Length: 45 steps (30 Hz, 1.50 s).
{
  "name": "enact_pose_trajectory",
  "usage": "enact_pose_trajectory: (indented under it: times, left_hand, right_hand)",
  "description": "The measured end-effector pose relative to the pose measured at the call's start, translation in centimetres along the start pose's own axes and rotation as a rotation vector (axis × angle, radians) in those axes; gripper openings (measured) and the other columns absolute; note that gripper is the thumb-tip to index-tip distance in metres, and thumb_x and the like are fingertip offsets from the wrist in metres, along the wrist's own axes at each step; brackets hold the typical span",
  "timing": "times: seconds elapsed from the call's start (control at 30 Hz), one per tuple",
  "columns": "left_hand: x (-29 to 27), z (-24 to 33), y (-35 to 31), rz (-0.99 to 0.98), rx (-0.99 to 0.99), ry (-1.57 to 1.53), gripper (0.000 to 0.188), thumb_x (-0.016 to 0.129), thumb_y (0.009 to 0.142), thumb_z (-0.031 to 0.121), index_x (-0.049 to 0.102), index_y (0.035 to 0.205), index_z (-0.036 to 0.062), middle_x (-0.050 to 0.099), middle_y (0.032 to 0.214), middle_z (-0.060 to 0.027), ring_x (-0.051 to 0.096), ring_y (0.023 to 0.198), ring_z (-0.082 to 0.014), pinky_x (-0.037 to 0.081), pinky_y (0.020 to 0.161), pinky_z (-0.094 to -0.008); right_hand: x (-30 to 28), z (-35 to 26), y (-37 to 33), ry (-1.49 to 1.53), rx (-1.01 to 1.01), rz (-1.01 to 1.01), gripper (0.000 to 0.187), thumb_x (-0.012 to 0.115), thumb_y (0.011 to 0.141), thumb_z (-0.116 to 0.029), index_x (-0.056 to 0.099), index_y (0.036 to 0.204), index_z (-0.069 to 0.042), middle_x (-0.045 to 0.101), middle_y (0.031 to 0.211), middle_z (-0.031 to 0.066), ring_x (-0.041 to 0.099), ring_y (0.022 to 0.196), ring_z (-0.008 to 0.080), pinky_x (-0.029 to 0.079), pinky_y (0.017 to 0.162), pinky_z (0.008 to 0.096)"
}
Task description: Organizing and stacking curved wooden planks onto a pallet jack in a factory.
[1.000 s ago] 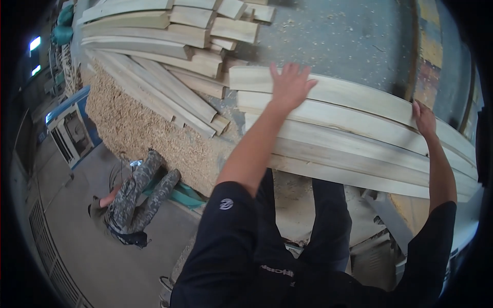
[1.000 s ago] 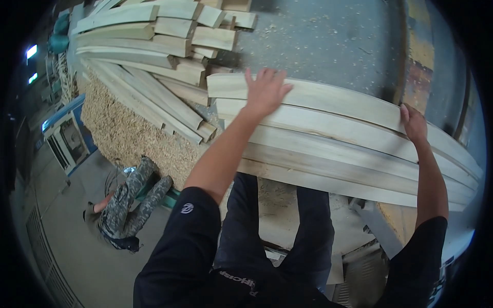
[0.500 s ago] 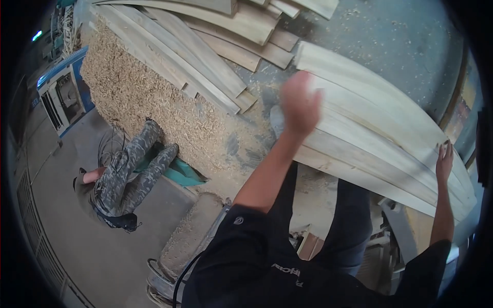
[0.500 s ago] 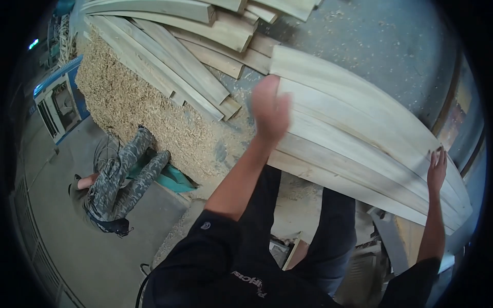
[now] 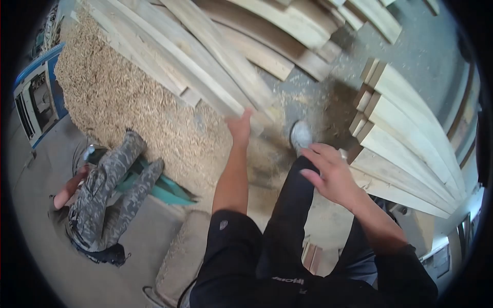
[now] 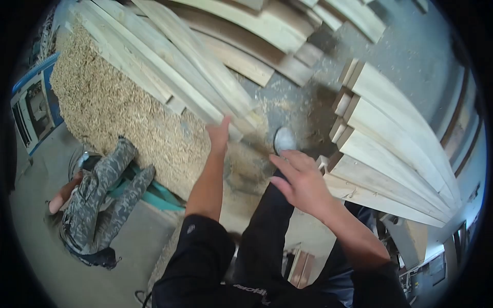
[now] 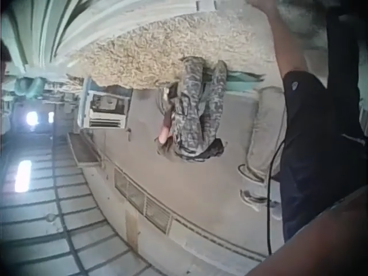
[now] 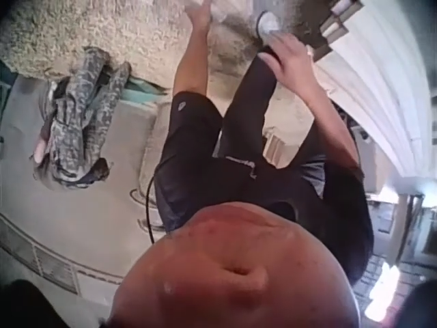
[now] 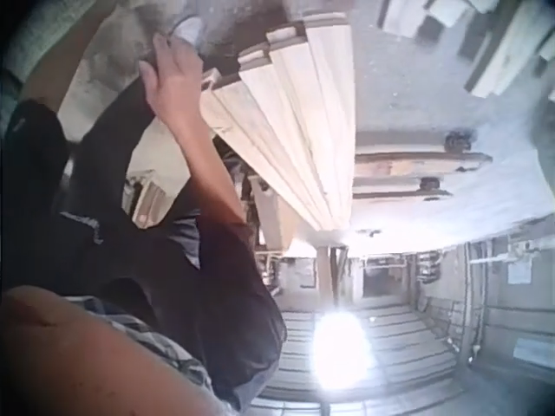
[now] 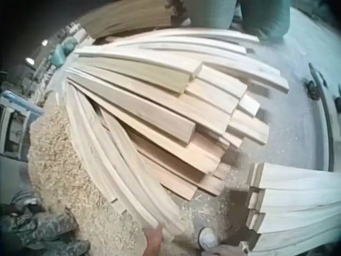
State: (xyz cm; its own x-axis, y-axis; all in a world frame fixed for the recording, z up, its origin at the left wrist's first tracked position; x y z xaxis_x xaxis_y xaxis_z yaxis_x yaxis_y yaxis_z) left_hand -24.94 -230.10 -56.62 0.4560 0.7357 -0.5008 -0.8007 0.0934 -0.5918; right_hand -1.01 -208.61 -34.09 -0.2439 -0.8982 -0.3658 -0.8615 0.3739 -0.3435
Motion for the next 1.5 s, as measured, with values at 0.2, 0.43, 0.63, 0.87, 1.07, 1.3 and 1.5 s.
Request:
enact_pose_trajectory:
  times: [0.2,0.43,0.63,0.87,1.07,1.3,1.5]
  left_hand:
    - [-2.9,10.1,-14.1,0.143,0.005,-0.019,0.084,0.084,0.079,0.021,0.037,0.138,-0.0159,0.057,0.13,-0.0291,0.058,0.121,-0.0331,0.046,0.104,-0.0402]
    - [-5.0,11.3,-29.7,0.185,0.038,0.087,0.086,0.088,0.077,0.032,0.042,0.132,-0.016,0.056,0.129,-0.0305,0.057,0.121,-0.0385,0.044,0.104,-0.0443]
    - [3.9,9.3,-46.2,-0.384,0.236,0.181,0.051,0.071,0.091,0.031,0.057,0.124,-0.005,0.068,0.116,-0.0203,0.062,0.116,-0.0338,0.045,0.102,-0.0459]
    - [6.2,12.0,-53.5,-0.992,0.625,0.631,0.036,0.072,0.088,0.028,0.064,0.104,-0.0029,0.067,0.1,-0.0205,0.063,0.098,-0.0401,0.048,0.089,-0.0497]
    - [0.6,16.4,-44.2,-0.702,1.393,0.8,0.04,0.083,0.078,0.023,0.063,0.108,0.0047,0.061,0.099,-0.0176,0.057,0.093,-0.0393,0.043,0.084,-0.0509]
    - [-1.0,24.4,-36.2,-0.911,1.643,1.214,0.081,0.088,0.066,0.028,0.049,0.133,0.0028,0.056,0.119,-0.0202,0.05,0.116,-0.0403,0.036,0.104,-0.0569]
    - [0.6,24.5,-29.2,-1.119,1.349,1.402,0.065,0.085,0.068,0.018,0.051,0.12,-0.0003,0.055,0.115,-0.0213,0.05,0.111,-0.0423,0.038,0.102,-0.0533]
  right_hand:
    - [-2.9,-8.6,4.4,-0.273,-0.194,-0.075,0.061,0.07,0.09,-0.033,0.051,0.141,-0.007,0.058,0.127,0.0242,0.056,0.119,0.0403,0.045,0.1,0.0491]
    - [1.7,-15.8,7.4,0.024,0.041,-0.132,0.083,0.075,0.084,-0.045,0.04,0.148,-0.005,0.066,0.116,0.0275,0.063,0.109,0.0451,0.052,0.091,0.0506]
    - [-1.8,-13.6,2.8,-0.252,0.405,-0.169,0.059,0.068,0.085,-0.025,0.049,0.134,0.0,0.07,0.109,0.0256,0.068,0.102,0.0413,0.055,0.084,0.0493]
    - [-14.9,-3.3,-20.9,-0.233,0.369,-0.091,0.044,0.074,0.082,-0.031,0.052,0.108,-0.003,0.069,0.094,0.0211,0.068,0.091,0.0419,0.052,0.076,0.0531]
    - [-15.5,-4.2,-41.5,-0.243,0.409,-0.137,0.043,0.073,0.082,-0.028,0.05,0.108,-0.002,0.067,0.096,0.0192,0.068,0.09,0.0417,0.053,0.077,0.0513]
    - [-18.1,-6.8,-57.2,-0.277,0.499,-0.045,0.04,0.074,0.08,-0.026,0.05,0.106,-0.007,0.063,0.092,0.0136,0.066,0.089,0.0383,0.052,0.073,0.0508]
    - [-24.8,-5.1,-71.7,-0.64,0.846,-0.099,0.034,0.074,0.079,-0.024,0.053,0.103,-0.011,0.063,0.097,0.0085,0.064,0.099,0.0305,0.048,0.084,0.048]
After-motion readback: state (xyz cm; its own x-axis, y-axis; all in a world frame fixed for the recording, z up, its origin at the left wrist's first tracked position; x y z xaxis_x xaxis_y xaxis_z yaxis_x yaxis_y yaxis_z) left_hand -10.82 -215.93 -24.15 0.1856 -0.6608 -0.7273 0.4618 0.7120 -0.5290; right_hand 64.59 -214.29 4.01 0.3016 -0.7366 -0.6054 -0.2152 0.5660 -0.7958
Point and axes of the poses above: each hand's wrist, its own y-axis towards the middle knuckle, its own x-axis out of the palm, z = x × y, the point moved 2 cm from there along y, towards the middle knuckle
